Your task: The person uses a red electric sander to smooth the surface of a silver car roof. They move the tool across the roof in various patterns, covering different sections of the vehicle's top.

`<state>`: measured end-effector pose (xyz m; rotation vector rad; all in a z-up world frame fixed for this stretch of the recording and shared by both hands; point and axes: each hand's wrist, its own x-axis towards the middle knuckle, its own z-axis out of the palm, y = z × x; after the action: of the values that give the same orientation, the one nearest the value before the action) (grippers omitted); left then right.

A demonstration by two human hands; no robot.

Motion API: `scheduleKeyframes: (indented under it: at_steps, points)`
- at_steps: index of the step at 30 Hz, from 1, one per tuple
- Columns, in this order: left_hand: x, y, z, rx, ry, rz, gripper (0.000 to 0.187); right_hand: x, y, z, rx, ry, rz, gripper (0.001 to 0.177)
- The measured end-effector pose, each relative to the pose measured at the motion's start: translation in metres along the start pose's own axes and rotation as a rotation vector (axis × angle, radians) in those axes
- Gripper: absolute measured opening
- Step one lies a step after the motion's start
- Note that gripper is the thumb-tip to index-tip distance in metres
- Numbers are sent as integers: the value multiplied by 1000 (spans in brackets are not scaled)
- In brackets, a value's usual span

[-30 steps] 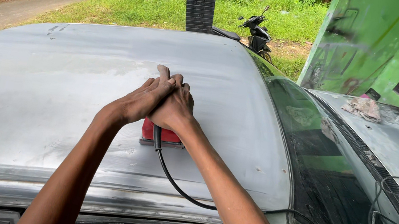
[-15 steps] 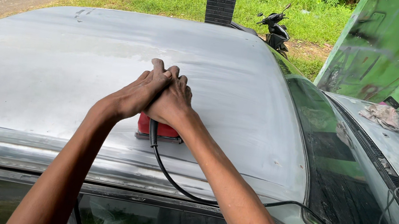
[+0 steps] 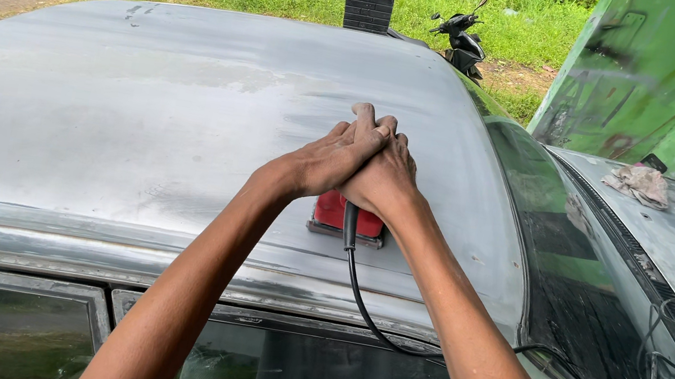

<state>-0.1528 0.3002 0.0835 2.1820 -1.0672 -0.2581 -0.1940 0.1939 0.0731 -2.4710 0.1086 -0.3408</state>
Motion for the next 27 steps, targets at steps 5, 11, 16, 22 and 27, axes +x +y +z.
scheduleKeyframes:
  at_steps: [5,11,16,22,27]
  points:
    - [-17,-6,-8,44,9,16,81,22,13,30,-105,9,-104,73]
    - [-49,-25,-20,7,91,-49,74,36,-5,64,-99,-23,-236,83]
    - [-80,-43,-40,33,142,-143,78,47,-29,93,-109,-73,-306,89]
    - [-97,-51,-50,63,195,-217,83,47,-53,115,-73,-94,-363,87]
    - [-95,-32,-36,38,192,-207,88,31,-46,100,-47,-93,-355,83]
